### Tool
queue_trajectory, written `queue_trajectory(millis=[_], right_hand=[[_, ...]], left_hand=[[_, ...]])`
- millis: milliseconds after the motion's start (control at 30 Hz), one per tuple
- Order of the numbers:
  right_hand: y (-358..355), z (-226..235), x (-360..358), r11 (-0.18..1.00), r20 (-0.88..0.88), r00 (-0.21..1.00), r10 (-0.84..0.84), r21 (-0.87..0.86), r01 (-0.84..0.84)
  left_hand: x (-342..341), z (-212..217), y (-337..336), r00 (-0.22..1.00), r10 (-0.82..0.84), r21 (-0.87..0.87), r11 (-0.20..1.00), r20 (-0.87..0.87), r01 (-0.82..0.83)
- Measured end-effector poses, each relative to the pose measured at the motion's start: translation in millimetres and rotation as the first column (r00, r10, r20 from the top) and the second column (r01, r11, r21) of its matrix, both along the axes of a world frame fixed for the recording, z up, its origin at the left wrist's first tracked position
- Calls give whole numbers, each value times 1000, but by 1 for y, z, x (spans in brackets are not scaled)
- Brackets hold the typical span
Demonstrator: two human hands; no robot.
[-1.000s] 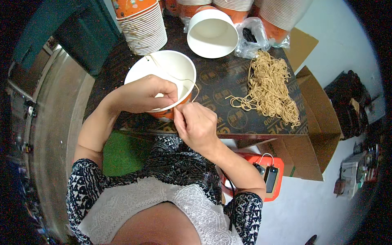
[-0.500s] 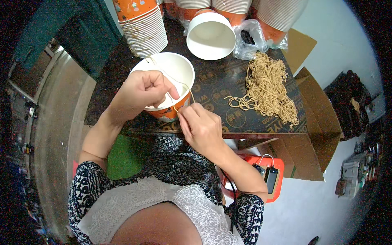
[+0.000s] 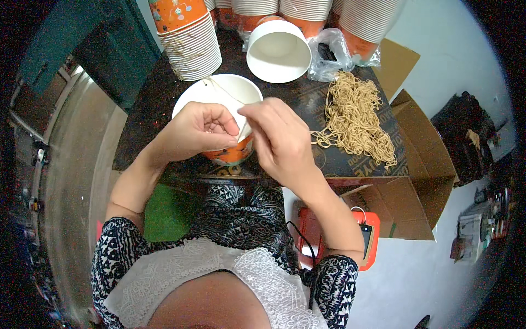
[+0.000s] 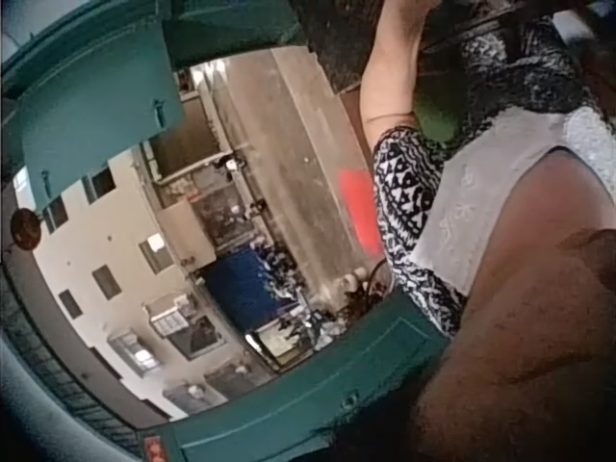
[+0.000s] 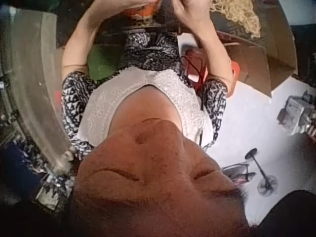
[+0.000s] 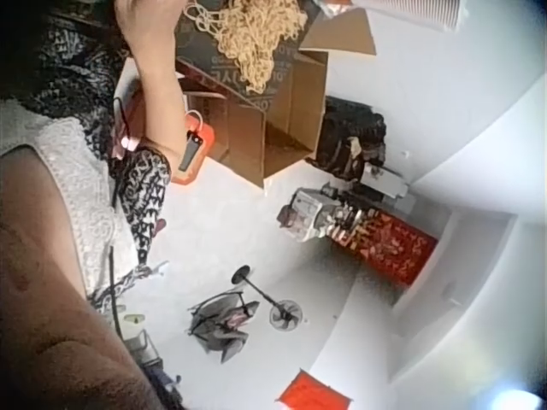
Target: Secure rubber bands around the rims of paper bowls for packaging and organization.
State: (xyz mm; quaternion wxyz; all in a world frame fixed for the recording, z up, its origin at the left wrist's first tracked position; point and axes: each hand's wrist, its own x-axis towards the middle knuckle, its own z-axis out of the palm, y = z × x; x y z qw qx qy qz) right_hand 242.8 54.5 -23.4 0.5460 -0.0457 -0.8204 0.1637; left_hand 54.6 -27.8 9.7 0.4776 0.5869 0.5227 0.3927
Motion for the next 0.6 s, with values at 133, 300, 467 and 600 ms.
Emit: queue_trajectory(millis=[133, 300, 467, 600], right_hand=[[4, 8, -21, 987, -19, 991, 136, -83, -137], [22, 1, -11, 980, 115, 978, 171, -124, -157], [10, -7, 3, 985, 191, 974, 119, -145, -91], [3, -10, 2, 983, 156, 982, 105, -167, -79]], left_hand=[[-1, -15, 10, 1000, -12, 127, 992, 5, 11], [-2, -6, 10, 997, 4, 4, 1000, 78, -4], [-3, 0, 11, 996, -15, -60, 998, 87, 21], [-5, -1, 12, 992, -37, -54, 998, 119, 44]])
